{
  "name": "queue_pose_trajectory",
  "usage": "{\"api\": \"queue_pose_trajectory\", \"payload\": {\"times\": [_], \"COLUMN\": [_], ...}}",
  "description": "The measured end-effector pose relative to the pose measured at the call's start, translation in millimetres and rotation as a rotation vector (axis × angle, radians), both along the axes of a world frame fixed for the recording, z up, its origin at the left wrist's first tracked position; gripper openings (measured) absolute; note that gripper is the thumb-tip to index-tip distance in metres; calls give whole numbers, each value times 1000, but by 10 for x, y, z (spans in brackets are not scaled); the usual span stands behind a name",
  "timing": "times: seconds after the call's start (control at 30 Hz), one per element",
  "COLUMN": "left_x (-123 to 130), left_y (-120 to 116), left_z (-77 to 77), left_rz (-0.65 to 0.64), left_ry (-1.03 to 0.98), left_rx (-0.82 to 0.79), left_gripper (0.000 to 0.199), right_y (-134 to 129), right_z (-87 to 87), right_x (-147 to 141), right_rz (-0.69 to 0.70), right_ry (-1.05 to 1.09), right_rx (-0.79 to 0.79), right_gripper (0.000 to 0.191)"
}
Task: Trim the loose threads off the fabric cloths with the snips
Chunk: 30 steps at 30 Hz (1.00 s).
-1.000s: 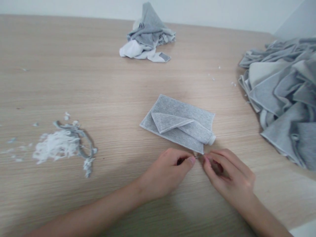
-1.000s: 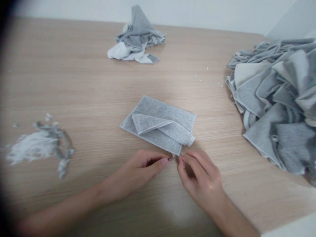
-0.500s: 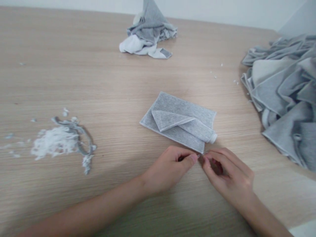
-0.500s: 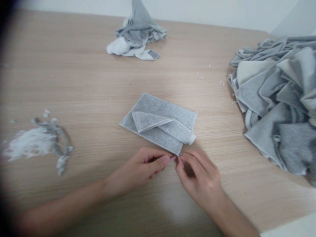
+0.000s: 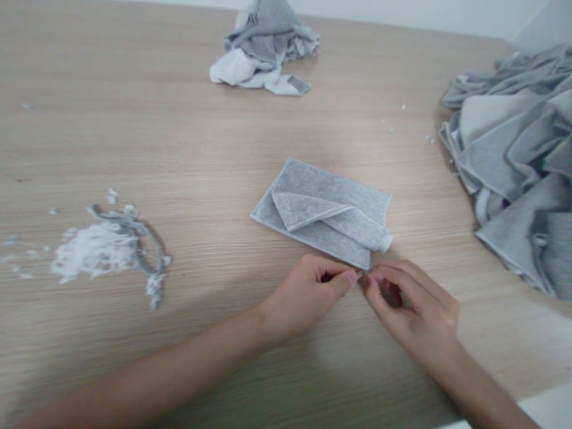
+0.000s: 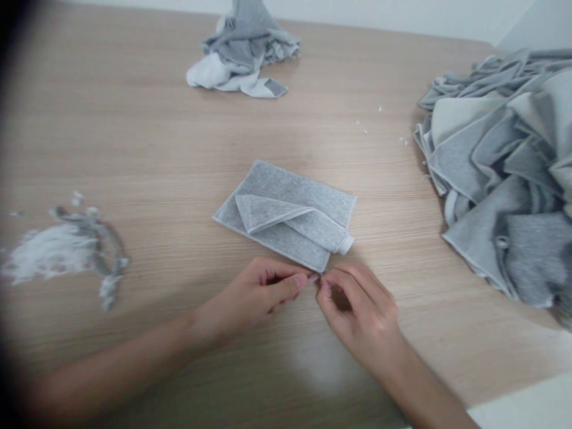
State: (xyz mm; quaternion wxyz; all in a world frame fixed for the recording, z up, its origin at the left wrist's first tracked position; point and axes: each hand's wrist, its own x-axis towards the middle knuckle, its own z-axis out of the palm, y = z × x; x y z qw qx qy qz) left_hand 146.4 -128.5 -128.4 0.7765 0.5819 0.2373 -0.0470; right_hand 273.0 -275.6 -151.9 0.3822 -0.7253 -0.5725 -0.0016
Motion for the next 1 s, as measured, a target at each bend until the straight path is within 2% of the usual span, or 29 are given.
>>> {"api": "queue_pose_trajectory", "payload": {"times": [0.2,0.43,0.53,0.63,0.73,0.83,1.0], "left_x": [28,-14,-51,-173,-478,-957,-1743], "left_y": [2,29,50,97,150,172,157], "left_z": [-19,-31,29,165,357,513,558], "left_rz": [25,-20,-40,-43,-32,74,267], "left_ry": [0,92,108,84,97,169,255], "left_rx": [16,-34,11,124,339,545,785], "left_gripper": [35,37,34,36,38,33,31], "right_y": [8,-6,-9,-38,-81,-108,-22], "right_z": [-16,10,50,95,115,123,229], "right_x": [10,12,31,79,153,216,81], "right_rz": [17,7,27,8,-28,-65,-20], "right_ry": [-54,-22,-32,-41,14,64,71], "right_rx": [15,62,106,145,161,217,267], "right_gripper": [17,18,19,21,22,21,21]}}
